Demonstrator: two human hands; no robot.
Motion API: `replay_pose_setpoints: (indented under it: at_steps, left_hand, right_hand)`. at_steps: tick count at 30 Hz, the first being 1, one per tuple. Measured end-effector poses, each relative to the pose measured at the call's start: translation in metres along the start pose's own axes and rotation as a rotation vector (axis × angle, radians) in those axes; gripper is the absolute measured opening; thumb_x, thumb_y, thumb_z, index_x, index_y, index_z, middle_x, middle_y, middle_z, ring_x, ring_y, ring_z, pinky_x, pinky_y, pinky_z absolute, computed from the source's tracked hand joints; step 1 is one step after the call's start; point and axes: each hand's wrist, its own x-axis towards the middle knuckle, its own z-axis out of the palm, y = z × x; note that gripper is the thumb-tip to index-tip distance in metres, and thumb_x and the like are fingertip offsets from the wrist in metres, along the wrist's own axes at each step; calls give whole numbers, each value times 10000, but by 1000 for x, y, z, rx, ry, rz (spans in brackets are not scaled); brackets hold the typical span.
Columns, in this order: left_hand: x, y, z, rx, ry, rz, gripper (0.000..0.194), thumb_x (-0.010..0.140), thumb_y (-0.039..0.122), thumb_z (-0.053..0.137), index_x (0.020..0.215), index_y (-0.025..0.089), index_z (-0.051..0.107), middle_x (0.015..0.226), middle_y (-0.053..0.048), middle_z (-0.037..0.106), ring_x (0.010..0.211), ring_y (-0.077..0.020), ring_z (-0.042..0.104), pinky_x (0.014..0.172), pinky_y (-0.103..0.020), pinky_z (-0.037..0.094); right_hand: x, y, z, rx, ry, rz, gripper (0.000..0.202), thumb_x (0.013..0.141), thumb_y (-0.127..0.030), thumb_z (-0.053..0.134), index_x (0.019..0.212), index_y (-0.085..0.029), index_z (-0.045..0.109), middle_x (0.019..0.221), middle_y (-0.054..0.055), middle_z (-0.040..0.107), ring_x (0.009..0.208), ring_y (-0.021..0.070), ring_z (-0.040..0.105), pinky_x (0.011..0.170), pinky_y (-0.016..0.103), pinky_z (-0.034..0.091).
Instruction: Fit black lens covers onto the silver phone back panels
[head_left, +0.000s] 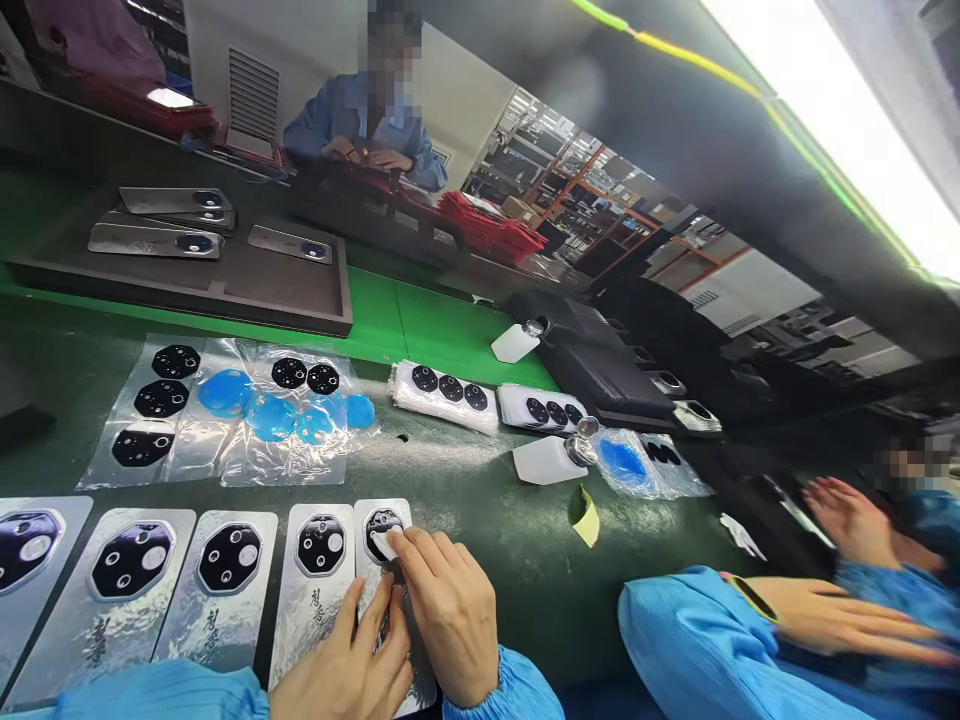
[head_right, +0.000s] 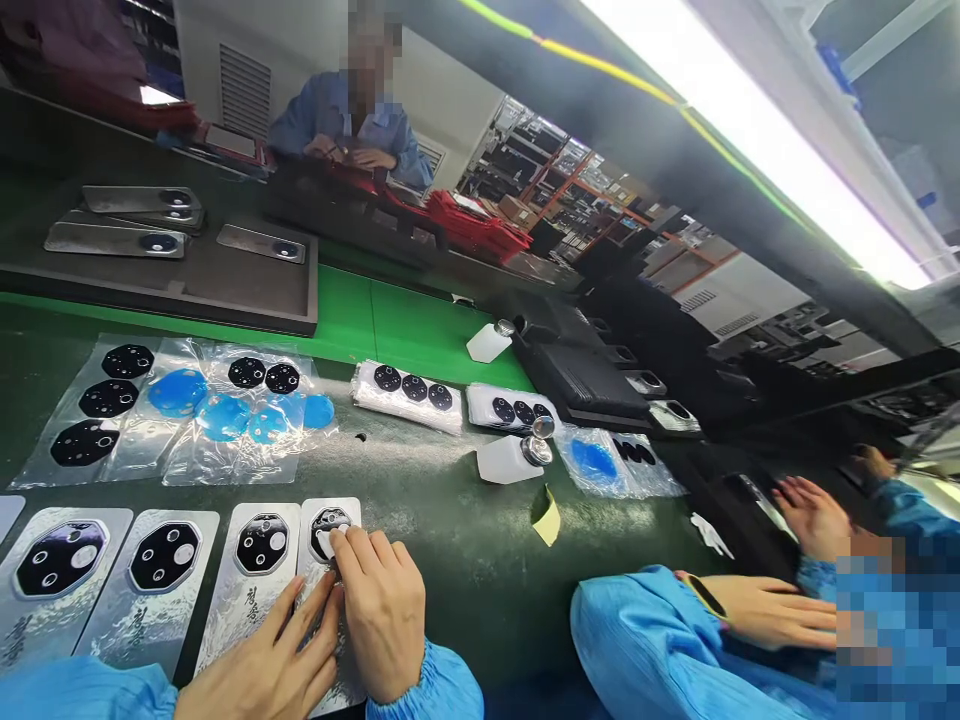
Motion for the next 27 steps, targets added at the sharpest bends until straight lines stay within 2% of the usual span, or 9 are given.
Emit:
replay_pose_setpoints:
  at_steps: [3,8,14,21,27]
  left_hand:
    - [0,0,0,-13,-12,7,390,927,503,517,962,142,660,1160,-147,685,1119,-331,633,976,-507,349]
    - [-1,1,-1,-8,3,-11,257,932,368,526,952,147,656,1149,-129,695,1115,-315,641,966,-490,359]
    - [0,0,-2,-24,-40,3,490,842,615,606,964,143,666,1184,-150,683,1144,-345,626,969,-495,376]
    - [-1,1,-1,-33,-40,-17,573,790,669,642,1018,144,670,1205,-152,666,1174,-361,599,997,-506,345]
    - [-2,0,-2,-33,-25,-18,581,840,668,566,1038,137,696,1199,-159,670,1181,-349,581,1013,-493,315]
  right_hand:
    - [0,0,0,12,-7,2,298,1041,-150,335,1053,-139,632,872,61,673,724,182,525,637,326,316]
    - [0,-1,0,0,3,3,309,1043,-148,320,1053,-142,629,871,62,676,719,183,526,631,326,312]
    - [-1,-1,0,21,1,26,309,1050,-174,319,1052,-155,628,875,57,679,723,181,544,629,322,326]
    - [-3,-2,2,26,-11,58,316,1044,-174,322,1027,-169,638,835,52,672,725,186,572,640,311,374]
    - [-1,-3,-14,314,-20,205,229,1014,-170,403,1027,-228,625,890,21,676,790,165,629,671,257,452]
